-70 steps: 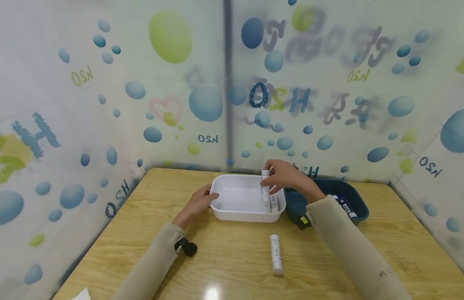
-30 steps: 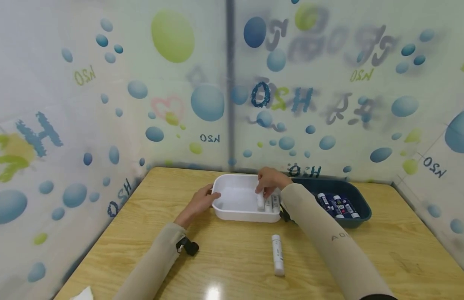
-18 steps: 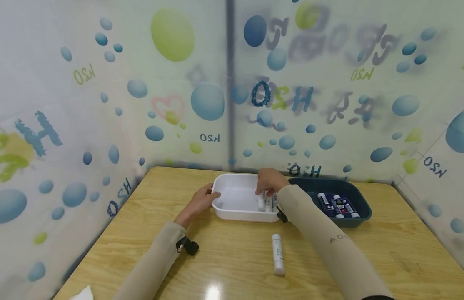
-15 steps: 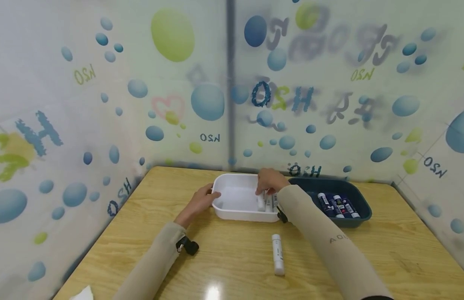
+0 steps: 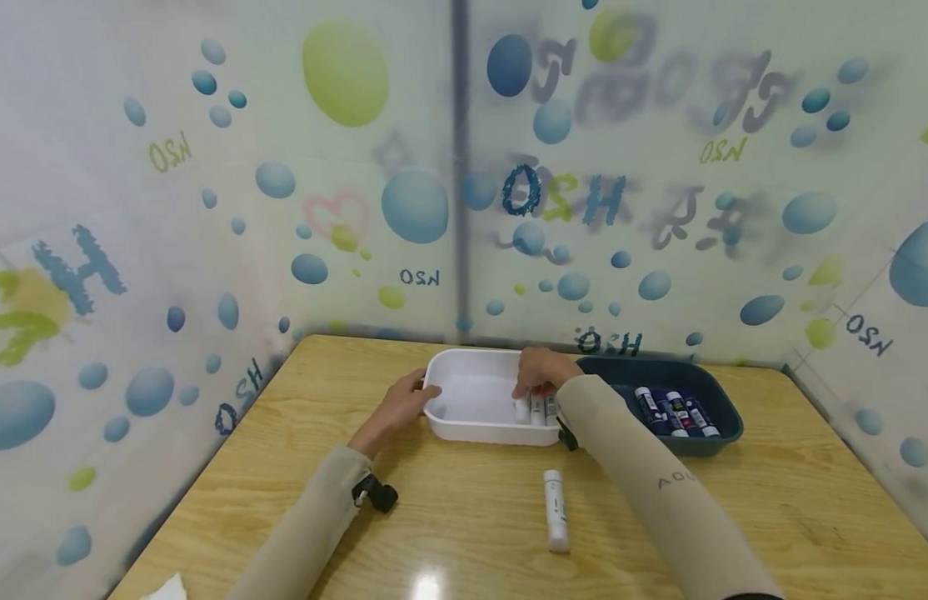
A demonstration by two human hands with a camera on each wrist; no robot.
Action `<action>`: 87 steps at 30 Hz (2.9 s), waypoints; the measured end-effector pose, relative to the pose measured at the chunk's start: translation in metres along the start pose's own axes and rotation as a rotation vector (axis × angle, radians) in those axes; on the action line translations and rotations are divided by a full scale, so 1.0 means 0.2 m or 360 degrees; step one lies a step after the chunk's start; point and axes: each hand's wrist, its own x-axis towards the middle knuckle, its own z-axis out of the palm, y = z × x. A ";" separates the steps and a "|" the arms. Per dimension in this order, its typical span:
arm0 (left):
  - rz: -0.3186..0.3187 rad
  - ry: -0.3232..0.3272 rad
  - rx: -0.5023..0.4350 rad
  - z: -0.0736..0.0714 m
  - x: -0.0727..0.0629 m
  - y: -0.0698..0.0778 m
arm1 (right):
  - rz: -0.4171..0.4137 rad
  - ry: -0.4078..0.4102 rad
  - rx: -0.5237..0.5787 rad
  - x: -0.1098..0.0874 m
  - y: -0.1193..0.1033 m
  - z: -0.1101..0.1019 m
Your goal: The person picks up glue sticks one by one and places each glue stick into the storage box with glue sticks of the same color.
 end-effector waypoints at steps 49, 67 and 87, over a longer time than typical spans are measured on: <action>-0.0024 -0.0031 -0.0010 -0.01 -0.01 -0.01 | -0.0724 0.0196 0.0222 -0.63 0.18 0.07; -0.0023 -0.0027 0.0003 -0.01 -0.01 0.00 | -0.0743 0.0223 0.0436 -0.68 0.36 0.28; -0.0033 -0.0049 -0.0002 0.00 -0.01 0.00 | -0.0667 -0.0063 0.0539 -0.67 0.45 0.38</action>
